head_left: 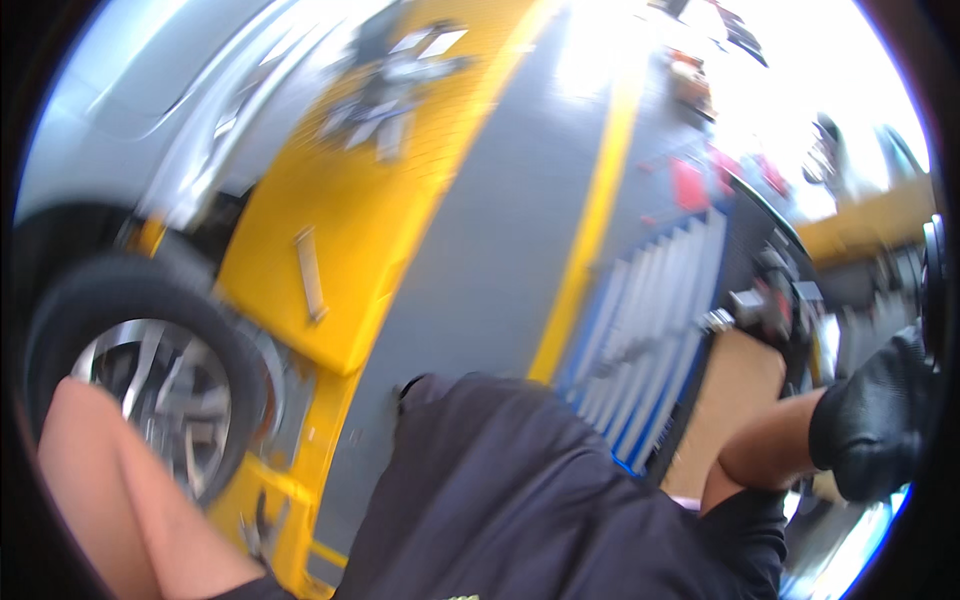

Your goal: The person removes the brake caliper and rotor from a lifted car, then retrieves a tire and wheel assembly and mounts it onto the hub. They hand-thread the lug nuts and tighten them with a torque wrench.

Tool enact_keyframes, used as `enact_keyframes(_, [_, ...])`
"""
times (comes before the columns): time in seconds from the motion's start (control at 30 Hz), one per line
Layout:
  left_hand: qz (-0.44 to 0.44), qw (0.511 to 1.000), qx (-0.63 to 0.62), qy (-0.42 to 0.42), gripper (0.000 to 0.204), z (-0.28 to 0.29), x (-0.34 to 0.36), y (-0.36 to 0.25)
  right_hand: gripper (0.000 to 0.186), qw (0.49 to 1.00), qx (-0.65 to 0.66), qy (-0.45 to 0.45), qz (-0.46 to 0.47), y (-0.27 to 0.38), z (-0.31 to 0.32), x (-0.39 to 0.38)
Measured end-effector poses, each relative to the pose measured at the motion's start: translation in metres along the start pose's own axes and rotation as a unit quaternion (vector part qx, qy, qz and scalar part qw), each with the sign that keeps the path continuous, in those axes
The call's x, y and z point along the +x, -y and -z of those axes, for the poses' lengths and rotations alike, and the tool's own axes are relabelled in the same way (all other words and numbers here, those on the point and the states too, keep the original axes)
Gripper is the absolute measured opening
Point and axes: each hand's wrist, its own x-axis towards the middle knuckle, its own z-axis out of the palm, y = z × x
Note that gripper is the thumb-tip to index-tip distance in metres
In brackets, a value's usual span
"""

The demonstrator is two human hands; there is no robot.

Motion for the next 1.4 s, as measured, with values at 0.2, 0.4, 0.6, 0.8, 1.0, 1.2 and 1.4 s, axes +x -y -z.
enact_keyframes(0.2, [0.069, 0.992, 0.102, -0.010, 0.035, 0.142, -0.049, -0.153, 0.036, 0.907, 0.348, 0.121, -0.205, 0.024, -0.183, -0.041])
enact_keyframes(0.4, [0.274, 0.705, -0.436, -0.488, 0.036, 0.163, -0.180, -0.342, 0.035, 0.756, 0.480, 0.445, 0.009, 0.168, -0.370, -0.138])
enact_keyframes(0.6, [0.678, 0.333, 0.330, -0.565, 0.024, 0.000, -0.396, -0.475, 0.032, 0.622, 0.586, 0.494, 0.161, 0.332, -0.442, -0.212])
enact_keyframes(0.8, [0.772, 0.371, 0.516, -0.022, 0.022, -0.066, -0.530, -0.579, 0.029, 0.535, 0.629, 0.490, 0.279, 0.476, -0.380, -0.208])
enact_keyframes(1.0, [0.840, 0.198, 0.462, -0.204, 0.051, 0.064, -0.610, -0.579, 0.025, 0.458, 0.601, 0.583, 0.299, 0.597, -0.302, -0.217])
enact_keyframes(1.2, [0.839, 0.133, 0.526, -0.044, 0.078, 0.199, -0.733, -0.613, 0.023, 0.449, 0.702, 0.323, 0.449, 0.835, -0.159, -0.200])
enact_keyframes(1.4, [0.842, 0.199, 0.467, -0.179, 0.095, 0.267, -0.758, -0.599, 0.022, 0.525, 0.573, 0.252, 0.577, 1.022, -0.086, -0.232])
